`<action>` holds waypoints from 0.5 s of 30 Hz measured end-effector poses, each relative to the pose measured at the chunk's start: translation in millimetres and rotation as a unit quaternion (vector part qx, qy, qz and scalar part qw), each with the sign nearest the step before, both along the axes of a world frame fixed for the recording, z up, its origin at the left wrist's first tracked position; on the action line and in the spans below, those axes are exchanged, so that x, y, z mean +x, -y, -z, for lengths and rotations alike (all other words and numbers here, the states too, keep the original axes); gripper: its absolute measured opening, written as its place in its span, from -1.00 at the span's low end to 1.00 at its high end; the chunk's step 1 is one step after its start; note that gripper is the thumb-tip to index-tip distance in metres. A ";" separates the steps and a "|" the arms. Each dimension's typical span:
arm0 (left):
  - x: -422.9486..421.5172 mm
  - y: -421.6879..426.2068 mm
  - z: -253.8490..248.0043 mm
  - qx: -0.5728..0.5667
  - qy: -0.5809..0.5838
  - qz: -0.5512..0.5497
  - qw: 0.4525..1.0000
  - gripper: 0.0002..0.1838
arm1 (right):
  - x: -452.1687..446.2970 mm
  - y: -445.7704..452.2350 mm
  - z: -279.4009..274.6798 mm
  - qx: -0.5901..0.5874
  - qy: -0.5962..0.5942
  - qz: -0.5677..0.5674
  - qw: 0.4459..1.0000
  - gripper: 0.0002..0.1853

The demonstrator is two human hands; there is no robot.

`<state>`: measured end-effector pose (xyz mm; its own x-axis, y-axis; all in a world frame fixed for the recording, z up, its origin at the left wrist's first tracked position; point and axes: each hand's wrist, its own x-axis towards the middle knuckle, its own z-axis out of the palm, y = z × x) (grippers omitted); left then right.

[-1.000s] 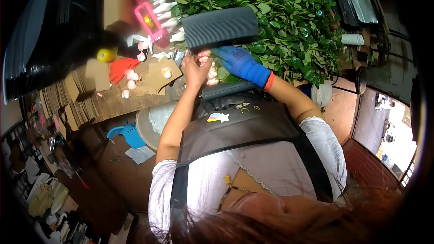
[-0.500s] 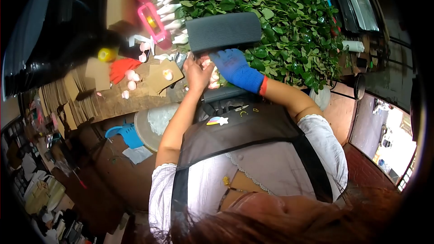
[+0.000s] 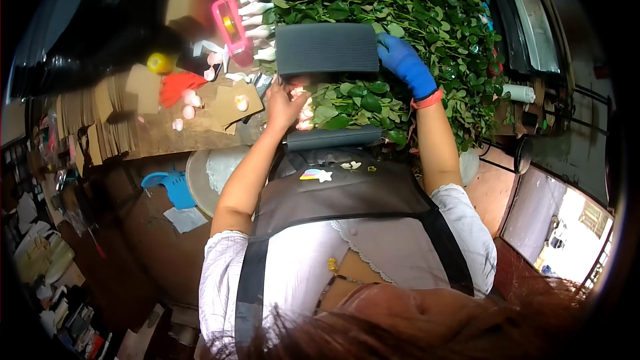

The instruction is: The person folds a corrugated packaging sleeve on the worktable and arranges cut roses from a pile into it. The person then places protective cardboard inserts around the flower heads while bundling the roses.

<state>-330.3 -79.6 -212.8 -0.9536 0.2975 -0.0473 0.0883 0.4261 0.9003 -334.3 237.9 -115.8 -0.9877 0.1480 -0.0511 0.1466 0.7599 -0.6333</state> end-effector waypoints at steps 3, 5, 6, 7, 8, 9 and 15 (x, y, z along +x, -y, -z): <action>-5.1 0.9 -8.1 -0.034 0.029 0.024 0.999 -0.53 | 14.3 2.9 -35.7 -0.222 -0.056 -0.032 0.973 -0.66; -3.0 5.2 7.4 -0.070 -0.015 0.043 0.996 -0.54 | 39.3 -4.5 -52.5 -0.287 -0.085 -0.047 0.953 -0.67; -2.9 11.2 41.0 -0.055 -0.047 0.060 0.996 -0.55 | 49.4 -12.7 -53.3 -0.308 -0.089 -0.085 0.943 -0.67; -3.3 16.2 74.2 -0.041 -0.079 0.079 0.993 -0.55 | 57.7 -22.5 -46.6 -0.301 -0.075 -0.182 0.933 -0.68; -3.1 17.8 88.9 -0.026 -0.112 0.100 0.988 -0.56 | 61.0 -19.4 -53.8 -0.278 0.020 -0.235 0.931 -0.68; -0.2 14.3 66.8 0.086 -0.075 0.069 0.991 -0.56 | 61.2 -10.6 -50.9 -0.230 0.032 -0.256 0.938 -0.67; -3.6 4.1 -1.1 -0.064 -0.009 0.050 0.997 -0.69 | 76.5 -4.6 -39.0 -0.218 -0.038 -0.213 0.952 -0.63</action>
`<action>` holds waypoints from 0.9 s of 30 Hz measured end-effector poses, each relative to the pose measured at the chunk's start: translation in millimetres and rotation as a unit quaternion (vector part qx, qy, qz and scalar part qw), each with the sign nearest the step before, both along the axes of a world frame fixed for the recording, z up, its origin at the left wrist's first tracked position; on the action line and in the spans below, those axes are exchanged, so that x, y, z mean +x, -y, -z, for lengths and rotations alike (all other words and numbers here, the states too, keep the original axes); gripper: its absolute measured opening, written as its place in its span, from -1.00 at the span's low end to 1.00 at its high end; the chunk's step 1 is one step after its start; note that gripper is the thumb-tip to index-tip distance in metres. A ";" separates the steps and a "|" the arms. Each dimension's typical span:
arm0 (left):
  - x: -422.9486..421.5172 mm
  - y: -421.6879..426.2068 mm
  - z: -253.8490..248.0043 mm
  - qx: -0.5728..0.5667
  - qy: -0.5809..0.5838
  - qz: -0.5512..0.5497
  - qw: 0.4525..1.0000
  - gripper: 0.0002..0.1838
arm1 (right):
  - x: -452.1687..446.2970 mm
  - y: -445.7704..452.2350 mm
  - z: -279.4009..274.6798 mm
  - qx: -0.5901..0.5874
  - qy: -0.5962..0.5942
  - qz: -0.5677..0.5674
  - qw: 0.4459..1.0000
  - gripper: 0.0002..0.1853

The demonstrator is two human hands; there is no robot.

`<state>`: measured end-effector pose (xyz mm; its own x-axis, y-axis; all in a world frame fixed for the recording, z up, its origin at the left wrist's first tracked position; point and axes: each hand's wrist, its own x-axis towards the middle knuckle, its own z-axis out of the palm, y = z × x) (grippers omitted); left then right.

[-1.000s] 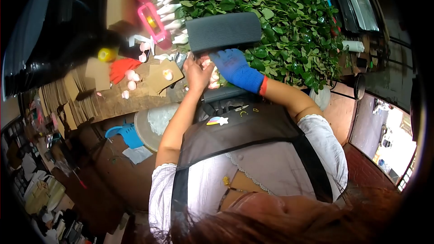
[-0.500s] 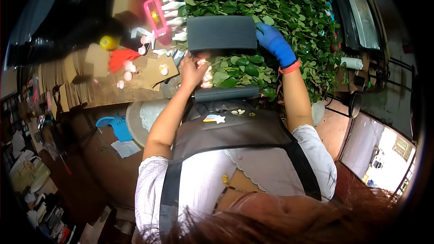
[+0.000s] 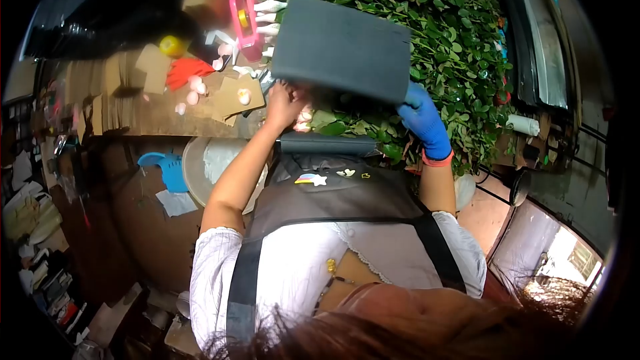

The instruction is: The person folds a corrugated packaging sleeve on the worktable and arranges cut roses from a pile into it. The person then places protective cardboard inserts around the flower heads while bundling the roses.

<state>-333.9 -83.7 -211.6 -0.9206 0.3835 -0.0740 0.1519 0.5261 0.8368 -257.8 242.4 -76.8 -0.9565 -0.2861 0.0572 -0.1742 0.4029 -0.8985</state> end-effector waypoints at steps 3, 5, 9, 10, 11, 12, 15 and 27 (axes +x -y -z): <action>-1.8 18.0 62.8 -0.078 -0.130 0.065 0.986 -0.55 | -4.9 21.5 43.5 -0.005 0.081 -0.117 0.990 -0.57; 5.7 5.0 34.9 0.102 0.087 -0.099 0.986 -0.59 | -19.1 39.0 51.6 0.035 0.097 -0.143 0.984 -0.48; -3.9 40.7 35.9 0.124 0.000 0.065 0.990 -0.60 | -18.9 68.0 44.3 0.286 0.148 -0.114 0.940 -0.27; -11.0 60.3 43.7 0.123 0.142 0.040 0.981 -0.51 | -17.9 69.6 48.5 0.360 0.141 -0.127 0.913 -0.22; -17.5 62.1 9.2 -0.072 0.109 0.075 0.989 -0.64 | -12.1 67.1 74.5 0.394 0.095 -0.155 0.901 -0.16; -23.9 61.9 -35.3 -0.263 0.070 0.109 0.956 -0.75 | -12.8 71.5 71.1 0.426 0.121 -0.161 0.882 -0.16; -19.3 34.0 -67.8 -0.256 -0.116 0.242 0.928 -0.67 | -14.2 88.4 62.2 0.494 0.158 -0.177 0.837 -0.16; -5.9 -9.6 -12.2 -0.161 -0.293 0.368 0.868 -0.12 | -8.8 93.1 8.9 0.149 0.130 -0.265 0.944 -0.29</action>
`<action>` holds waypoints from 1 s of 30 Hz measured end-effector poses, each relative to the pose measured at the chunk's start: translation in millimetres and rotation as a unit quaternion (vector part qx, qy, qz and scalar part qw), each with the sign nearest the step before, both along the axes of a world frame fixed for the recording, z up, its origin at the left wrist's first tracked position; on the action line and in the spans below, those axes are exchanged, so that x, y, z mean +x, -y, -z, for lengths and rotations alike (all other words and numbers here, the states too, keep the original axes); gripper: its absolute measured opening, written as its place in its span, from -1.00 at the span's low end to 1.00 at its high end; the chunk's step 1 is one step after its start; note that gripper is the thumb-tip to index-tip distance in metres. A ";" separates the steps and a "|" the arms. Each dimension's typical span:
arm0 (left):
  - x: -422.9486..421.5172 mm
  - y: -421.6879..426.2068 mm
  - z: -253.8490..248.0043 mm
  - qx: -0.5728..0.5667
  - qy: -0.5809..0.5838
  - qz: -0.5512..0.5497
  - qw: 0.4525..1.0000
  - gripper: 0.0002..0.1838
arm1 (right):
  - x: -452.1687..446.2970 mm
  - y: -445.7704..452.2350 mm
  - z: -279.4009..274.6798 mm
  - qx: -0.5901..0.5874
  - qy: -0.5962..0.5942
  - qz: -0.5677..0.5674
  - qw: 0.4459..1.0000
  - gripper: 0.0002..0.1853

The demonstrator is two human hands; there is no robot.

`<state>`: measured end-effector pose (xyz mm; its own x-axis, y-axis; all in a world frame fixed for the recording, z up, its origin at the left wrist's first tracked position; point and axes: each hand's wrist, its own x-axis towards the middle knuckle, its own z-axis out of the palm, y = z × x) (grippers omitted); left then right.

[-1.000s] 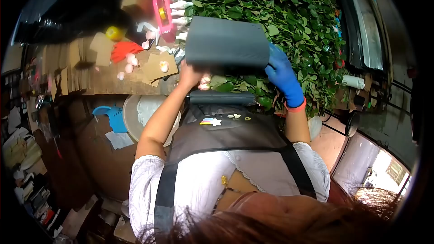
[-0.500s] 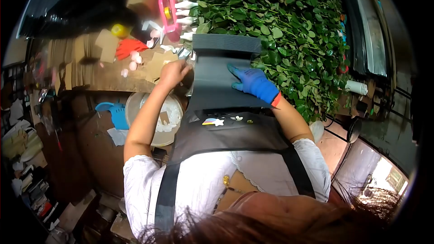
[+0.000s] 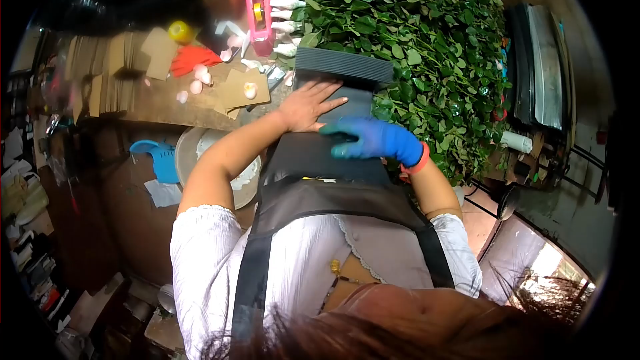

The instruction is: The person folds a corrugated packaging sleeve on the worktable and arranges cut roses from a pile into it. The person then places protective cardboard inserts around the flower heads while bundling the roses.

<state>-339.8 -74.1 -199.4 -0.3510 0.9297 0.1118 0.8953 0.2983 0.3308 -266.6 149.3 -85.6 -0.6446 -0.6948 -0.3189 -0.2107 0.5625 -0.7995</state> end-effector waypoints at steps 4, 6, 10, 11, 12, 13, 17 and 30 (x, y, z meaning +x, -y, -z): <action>2.8 -0.7 -7.6 -0.031 -0.009 -0.005 0.999 -0.11 | 26.9 39.7 49.3 0.147 -0.155 0.006 0.977 -0.39; 2.2 -1.4 -8.3 -0.012 0.031 -0.007 0.999 -0.04 | 23.3 52.3 44.2 0.220 -0.162 0.013 0.962 -0.54; 0.8 -1.1 24.8 0.062 -0.057 -0.020 0.996 -0.23 | -7.3 69.2 8.7 -0.011 -0.130 0.020 0.991 -0.63; 0.1 -4.3 36.6 0.084 -0.112 -0.023 0.990 -0.28 | -20.5 90.2 12.2 -0.039 -0.191 0.042 0.980 -0.61; 3.3 -5.4 10.0 0.082 -0.043 -0.034 0.995 -0.40 | -36.3 114.8 17.2 -0.068 -0.251 0.064 0.963 -0.58; 3.7 -8.0 17.4 0.105 -0.048 -0.041 0.992 -0.40 | -52.5 136.0 29.9 -0.062 -0.331 0.066 0.939 -0.56; 3.9 -7.5 40.1 0.185 -0.038 -0.043 0.981 -0.38 | -116.0 208.6 81.8 0.164 -0.364 -0.068 0.914 -0.21; 5.9 -11.3 48.3 0.178 0.116 -0.056 0.976 -0.27 | -171.5 213.9 79.1 0.160 -0.224 0.070 0.959 -0.73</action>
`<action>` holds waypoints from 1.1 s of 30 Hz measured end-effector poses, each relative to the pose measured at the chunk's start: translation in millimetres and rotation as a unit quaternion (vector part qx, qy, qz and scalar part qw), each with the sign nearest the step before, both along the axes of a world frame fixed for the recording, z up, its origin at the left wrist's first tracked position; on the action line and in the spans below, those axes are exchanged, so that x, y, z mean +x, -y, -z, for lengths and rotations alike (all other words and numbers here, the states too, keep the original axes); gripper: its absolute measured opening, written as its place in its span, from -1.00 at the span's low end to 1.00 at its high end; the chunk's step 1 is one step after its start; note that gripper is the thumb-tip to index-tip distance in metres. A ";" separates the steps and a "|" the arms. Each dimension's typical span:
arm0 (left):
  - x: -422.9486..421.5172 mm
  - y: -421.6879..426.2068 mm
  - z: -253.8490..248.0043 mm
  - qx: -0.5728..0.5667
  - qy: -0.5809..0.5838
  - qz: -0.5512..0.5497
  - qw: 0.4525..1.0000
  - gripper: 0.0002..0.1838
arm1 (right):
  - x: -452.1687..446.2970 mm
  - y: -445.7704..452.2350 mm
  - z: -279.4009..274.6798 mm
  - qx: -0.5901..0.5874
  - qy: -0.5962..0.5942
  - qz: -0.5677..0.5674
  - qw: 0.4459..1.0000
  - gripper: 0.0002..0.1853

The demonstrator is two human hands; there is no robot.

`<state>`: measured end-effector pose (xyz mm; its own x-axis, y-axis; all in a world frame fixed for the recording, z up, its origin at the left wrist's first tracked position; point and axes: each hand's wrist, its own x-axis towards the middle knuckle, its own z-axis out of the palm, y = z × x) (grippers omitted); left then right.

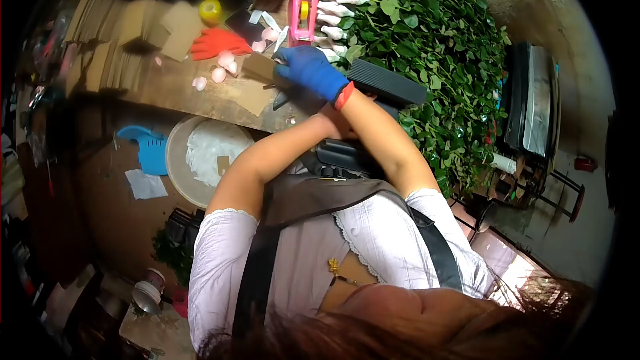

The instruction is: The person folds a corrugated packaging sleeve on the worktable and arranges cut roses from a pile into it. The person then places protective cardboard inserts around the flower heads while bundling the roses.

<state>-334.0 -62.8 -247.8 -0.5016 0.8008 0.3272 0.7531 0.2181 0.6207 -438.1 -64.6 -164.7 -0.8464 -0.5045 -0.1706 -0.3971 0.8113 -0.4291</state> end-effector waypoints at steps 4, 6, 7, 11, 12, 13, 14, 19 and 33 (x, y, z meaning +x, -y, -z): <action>2.8 3.6 -5.6 -0.024 0.026 0.003 0.999 -0.18 | 7.2 -12.9 -35.7 -0.044 -0.027 0.039 0.998 -0.70; -4.9 7.0 -22.5 -0.086 0.028 0.032 0.995 -0.15 | 9.6 -23.4 -38.4 -0.160 0.013 0.058 0.985 -0.72; -2.9 8.2 -25.1 -0.118 0.032 0.047 0.991 -0.14 | 11.4 -26.3 -32.7 -0.095 -0.013 0.056 0.994 -0.72; -0.8 8.5 -17.0 -0.061 -0.012 0.014 0.998 -0.11 | 9.3 -31.8 -34.2 -0.010 -0.076 0.077 0.994 -0.70; -1.6 7.6 -15.0 -0.053 -0.026 0.022 0.998 -0.11 | 10.5 -32.9 -37.4 -0.021 -0.075 0.086 0.993 -0.70; 2.9 7.6 -12.8 -0.071 -0.014 0.027 0.997 -0.11 | 15.5 -32.6 -39.3 -0.034 -0.070 0.098 0.992 -0.70; 3.4 8.6 -16.8 -0.090 -0.007 0.032 0.995 -0.11 | 14.6 -33.2 -43.3 -0.021 -0.068 0.100 0.992 -0.72; -4.1 11.3 -34.0 -0.170 0.000 0.066 0.983 -0.08 | 46.9 -64.9 -85.2 -0.164 -0.132 0.071 0.975 -0.77; -6.7 12.4 -20.2 -0.027 0.035 0.044 0.998 -0.22 | 133.0 -125.8 -78.9 -0.136 0.020 0.128 0.982 -0.64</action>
<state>-340.7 -75.2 -227.6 -0.4492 0.8579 0.2494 0.7255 0.1874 0.6622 -305.1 61.3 -85.8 -0.9467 -0.3079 -0.0943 -0.1737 0.7349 -0.6555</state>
